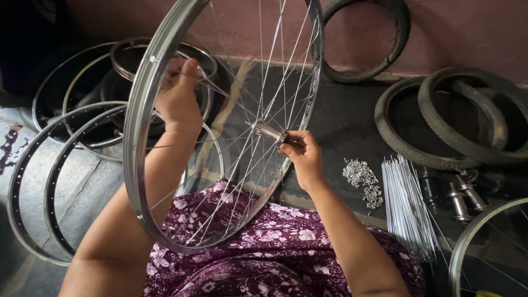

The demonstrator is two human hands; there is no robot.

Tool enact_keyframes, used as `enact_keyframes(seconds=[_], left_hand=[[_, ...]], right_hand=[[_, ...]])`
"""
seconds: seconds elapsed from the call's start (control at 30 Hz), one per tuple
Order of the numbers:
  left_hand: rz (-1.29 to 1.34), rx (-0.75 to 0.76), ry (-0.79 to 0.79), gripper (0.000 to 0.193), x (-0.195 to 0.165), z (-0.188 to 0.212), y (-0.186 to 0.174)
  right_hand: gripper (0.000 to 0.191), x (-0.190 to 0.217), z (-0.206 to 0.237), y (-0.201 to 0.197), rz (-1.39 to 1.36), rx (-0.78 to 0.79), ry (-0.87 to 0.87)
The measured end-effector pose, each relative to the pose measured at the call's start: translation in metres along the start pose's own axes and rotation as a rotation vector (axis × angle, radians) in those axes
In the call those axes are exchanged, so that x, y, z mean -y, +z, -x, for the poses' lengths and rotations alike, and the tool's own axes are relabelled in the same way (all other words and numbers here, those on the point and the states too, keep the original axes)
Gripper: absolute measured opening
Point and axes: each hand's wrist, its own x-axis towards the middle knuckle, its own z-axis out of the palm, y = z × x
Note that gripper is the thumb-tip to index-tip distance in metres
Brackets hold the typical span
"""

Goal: The person laces a bicycle wheel by inserting spokes through the rim and hub, then securing each spoke with a nipple. The person rotates the wheel to access different spoke holes and continues adding spokes around the rim.

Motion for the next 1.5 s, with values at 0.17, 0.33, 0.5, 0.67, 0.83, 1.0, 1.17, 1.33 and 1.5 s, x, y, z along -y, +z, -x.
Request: enact_keyframes(seconds=[0.17, 0.33, 0.5, 0.67, 0.83, 1.0, 1.17, 1.33, 1.5], left_hand=[[-0.178, 0.247, 0.147, 0.023, -0.059, 0.012, 0.025], [-0.514, 0.287, 0.264, 0.05, -0.108, 0.012, 0.043], [-0.608, 0.29, 1.063, 0.046, -0.104, -0.019, 0.064], [-0.25, 0.557, 0.445, 0.013, -0.068, -0.021, 0.067], [0.174, 0.642, -0.001, 0.012, -0.053, -0.023, 0.052], [0.814, 0.899, -0.489, 0.008, -0.06, -0.028, 0.052], [0.702, 0.707, -0.554, 0.017, -0.074, -0.018, 0.053], [0.444, 0.485, -0.33, 0.023, -0.072, 0.028, 0.002], [0.194, 0.596, -0.34, 0.03, -0.092, 0.06, -0.06]], right_hand=[[0.026, -0.001, 0.0, -0.003, 0.014, 0.012, -0.018], [0.026, 0.002, 0.0, -0.006, 0.014, 0.029, -0.023], [0.026, 0.003, 0.0, -0.004, 0.018, 0.044, -0.048], [0.025, 0.003, 0.0, -0.004, 0.009, 0.039, -0.039], [0.024, 0.005, 0.002, -0.003, 0.022, 0.02, -0.004], [0.025, 0.007, 0.003, -0.002, 0.029, 0.026, 0.002], [0.026, 0.007, 0.001, -0.003, -0.002, 0.018, 0.013], [0.027, 0.003, 0.001, -0.009, -0.03, 0.009, 0.015], [0.027, 0.001, 0.004, -0.005, 0.049, 0.011, -0.031]])
